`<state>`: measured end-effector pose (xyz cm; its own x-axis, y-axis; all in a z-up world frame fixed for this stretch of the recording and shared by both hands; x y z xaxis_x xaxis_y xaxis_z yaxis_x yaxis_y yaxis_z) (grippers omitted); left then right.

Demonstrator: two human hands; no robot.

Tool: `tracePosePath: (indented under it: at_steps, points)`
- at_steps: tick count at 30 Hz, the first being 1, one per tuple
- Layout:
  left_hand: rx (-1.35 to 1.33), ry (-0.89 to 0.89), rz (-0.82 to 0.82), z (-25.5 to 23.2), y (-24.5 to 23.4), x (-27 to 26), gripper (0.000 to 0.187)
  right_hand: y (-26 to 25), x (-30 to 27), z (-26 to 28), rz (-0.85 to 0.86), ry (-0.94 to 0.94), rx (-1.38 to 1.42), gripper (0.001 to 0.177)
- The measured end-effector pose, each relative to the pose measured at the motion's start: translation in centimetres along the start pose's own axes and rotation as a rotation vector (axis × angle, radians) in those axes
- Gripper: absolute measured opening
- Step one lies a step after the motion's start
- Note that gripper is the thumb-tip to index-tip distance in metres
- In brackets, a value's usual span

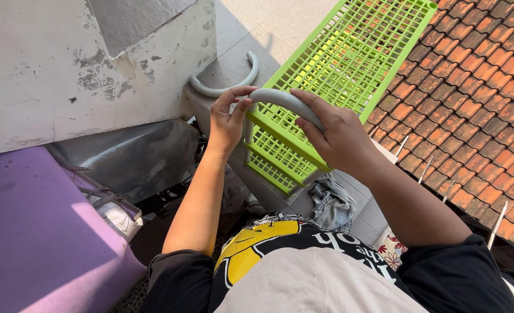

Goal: Assembling and cleaning a plastic green shelf organizer.

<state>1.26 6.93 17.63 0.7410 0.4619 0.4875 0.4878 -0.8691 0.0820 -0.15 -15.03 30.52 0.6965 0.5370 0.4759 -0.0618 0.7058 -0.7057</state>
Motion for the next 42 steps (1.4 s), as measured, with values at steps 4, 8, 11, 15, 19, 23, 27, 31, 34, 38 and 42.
tracePosePath:
  at_steps: [4,8,11,15,19,23,27,31,34,38,42]
  points:
    - [0.003,0.104,-0.005,-0.5,0.1,-0.1,0.032,0.3,-0.3,-0.2,-0.013,0.016,0.038,0.045]
    - [0.001,0.114,-0.009,-0.2,0.1,-0.3,0.033,0.5,-1.1,-0.3,-0.058,0.040,0.071,0.045]
    - [-0.003,0.129,-0.004,-0.1,0.3,-0.4,0.034,0.4,-1.3,-0.4,-0.088,0.043,0.081,0.045]
    - [-0.087,0.016,0.003,0.7,0.4,-0.7,0.038,0.6,-1.8,-0.8,-0.108,0.041,0.067,0.047]
    - [-0.008,0.235,-0.031,-0.3,0.2,-0.5,0.032,0.7,-2.0,-0.9,-0.136,0.004,0.026,0.047]
    - [0.005,0.131,0.038,-1.0,-0.1,0.3,0.041,0.7,-2.1,-0.7,-0.142,0.000,-0.017,0.046]
    - [0.047,0.256,0.178,-9.9,1.1,2.7,0.064,0.6,-1.7,-0.4,-0.071,0.082,-0.102,0.048]
    - [0.350,0.503,0.194,-16.1,4.6,4.4,0.055,-1.2,-1.1,0.8,-0.041,0.015,-0.142,0.055]
    - [0.646,0.602,0.169,-15.2,7.9,4.7,0.049,-2.4,-0.4,2.3,-0.186,-0.158,-0.123,0.061]
    - [0.886,0.374,0.388,-8.2,10.6,4.3,0.053,0.9,-0.3,0.4,-0.168,-0.102,-0.186,0.071]
    - [0.897,0.207,0.463,-7.7,10.4,4.7,0.055,1.7,0.3,-0.8,-0.049,0.023,-0.188,0.078]
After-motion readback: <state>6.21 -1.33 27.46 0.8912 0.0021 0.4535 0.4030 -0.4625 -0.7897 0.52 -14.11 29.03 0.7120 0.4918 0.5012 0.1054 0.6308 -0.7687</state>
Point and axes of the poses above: each hand's wrist, its own x-axis towards the middle knuckle, its own y-axis out of the palm, z = x × y, the point moved 6 cm from there along x, towards the middle knuckle, and after that the axes turned 11 degrees about -z, right-handed, at the moved point
